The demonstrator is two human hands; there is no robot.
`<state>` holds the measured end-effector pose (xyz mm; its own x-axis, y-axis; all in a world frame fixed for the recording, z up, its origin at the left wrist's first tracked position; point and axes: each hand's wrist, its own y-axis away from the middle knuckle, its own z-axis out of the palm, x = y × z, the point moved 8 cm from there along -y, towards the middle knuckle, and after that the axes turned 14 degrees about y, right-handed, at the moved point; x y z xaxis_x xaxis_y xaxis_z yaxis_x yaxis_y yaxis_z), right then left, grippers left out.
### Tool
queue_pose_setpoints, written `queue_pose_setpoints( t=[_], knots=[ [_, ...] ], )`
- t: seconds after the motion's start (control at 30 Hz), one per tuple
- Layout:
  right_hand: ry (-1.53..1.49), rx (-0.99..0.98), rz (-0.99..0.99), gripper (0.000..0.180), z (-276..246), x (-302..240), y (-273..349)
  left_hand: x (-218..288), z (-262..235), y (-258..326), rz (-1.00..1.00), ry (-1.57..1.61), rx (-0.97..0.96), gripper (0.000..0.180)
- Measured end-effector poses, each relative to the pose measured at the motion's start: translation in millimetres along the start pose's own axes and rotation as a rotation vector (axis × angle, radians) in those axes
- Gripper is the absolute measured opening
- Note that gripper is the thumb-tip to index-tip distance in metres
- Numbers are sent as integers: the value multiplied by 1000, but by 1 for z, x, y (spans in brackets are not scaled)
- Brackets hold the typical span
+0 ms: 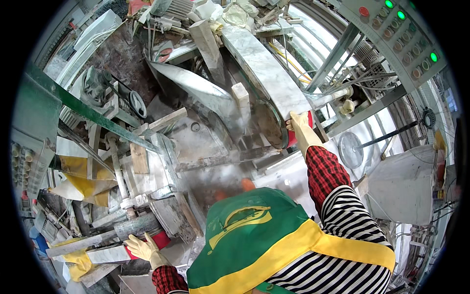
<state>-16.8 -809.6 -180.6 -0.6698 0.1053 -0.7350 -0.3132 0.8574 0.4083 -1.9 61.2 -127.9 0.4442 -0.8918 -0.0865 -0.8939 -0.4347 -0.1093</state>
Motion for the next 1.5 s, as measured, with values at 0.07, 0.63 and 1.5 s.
queue_pose_setpoints(
  t=[0.07, 0.63, 1.5],
  knots=[
    [-84, -33, 32, 49, 7, 14, -20, 6, -1, -2, 0, 18, 3, 78],
    [-231, 134, -344, 58, -9, 193, -22, -98, -45, -79, -197, 348, 252, 76],
    [642, -894, -448, 54, 218, 200, 125, -51, -12, 0, -91, 535, 284, 65]
  ],
)
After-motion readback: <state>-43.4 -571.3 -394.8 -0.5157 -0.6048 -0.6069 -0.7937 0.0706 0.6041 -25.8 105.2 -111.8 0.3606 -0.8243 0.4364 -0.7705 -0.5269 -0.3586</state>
